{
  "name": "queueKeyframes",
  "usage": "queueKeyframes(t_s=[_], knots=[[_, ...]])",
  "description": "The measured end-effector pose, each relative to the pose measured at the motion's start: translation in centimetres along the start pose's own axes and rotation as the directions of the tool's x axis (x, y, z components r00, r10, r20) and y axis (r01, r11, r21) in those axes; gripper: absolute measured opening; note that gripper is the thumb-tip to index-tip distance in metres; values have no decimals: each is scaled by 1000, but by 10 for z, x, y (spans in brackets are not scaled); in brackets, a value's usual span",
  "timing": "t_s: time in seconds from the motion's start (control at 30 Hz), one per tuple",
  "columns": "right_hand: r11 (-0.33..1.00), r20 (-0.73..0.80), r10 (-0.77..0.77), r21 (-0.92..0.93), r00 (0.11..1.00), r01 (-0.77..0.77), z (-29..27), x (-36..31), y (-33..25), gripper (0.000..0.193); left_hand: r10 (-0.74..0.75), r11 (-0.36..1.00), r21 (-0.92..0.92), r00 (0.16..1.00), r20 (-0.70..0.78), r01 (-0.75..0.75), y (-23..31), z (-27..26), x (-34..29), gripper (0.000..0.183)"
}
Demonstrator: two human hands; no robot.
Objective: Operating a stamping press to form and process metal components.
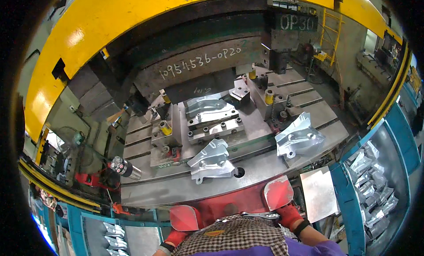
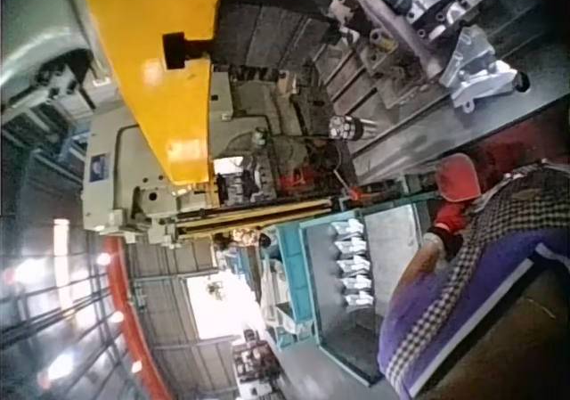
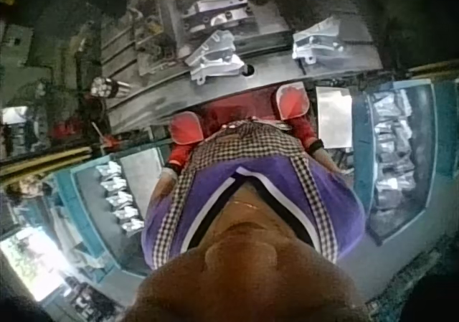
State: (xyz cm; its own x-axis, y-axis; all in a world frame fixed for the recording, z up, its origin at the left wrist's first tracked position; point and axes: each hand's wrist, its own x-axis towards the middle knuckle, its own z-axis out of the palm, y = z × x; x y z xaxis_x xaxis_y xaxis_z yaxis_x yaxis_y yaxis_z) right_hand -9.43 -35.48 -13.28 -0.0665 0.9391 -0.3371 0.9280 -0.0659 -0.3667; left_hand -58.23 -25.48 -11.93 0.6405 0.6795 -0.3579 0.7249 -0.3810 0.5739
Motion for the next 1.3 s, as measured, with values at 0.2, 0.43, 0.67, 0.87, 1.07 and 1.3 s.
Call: queueKeyframes(t_s=[0.2, 0.43, 0.67, 0.87, 1.07, 1.3], knots=[[994, -41, -107, -39, 993, 105, -18, 9, -11, 55, -45, 999, 22, 999, 29, 44, -9, 7, 1, 63], [978, -70, -203, -61, 977, 199, -7, 11, 1, 56, 78, 997, -22, 996, -37, -79, -5, 5, 0, 60], [989, 43, -149, -10, 988, 149, 4, 11, 12, 51, 128, 985, 124, 987, -93, -116, -5, 7, 0, 57], [980, -42, -198, -46, 979, 196, -9, 10, 1, 58, 155, 975, 183, 978, -137, -129, 13, -5, 0, 60], [951, -99, -58, 296, 993, 85, -23, -28, 19, 57, 30, 975, -210, 976, -216, -76, 39, -21, -20, 56], [709, -289, 108, 693, 951, 130, -57, 8, -23, 28, -84, 657, -752, 986, -144, -54, 28, -60, 46, 44]])
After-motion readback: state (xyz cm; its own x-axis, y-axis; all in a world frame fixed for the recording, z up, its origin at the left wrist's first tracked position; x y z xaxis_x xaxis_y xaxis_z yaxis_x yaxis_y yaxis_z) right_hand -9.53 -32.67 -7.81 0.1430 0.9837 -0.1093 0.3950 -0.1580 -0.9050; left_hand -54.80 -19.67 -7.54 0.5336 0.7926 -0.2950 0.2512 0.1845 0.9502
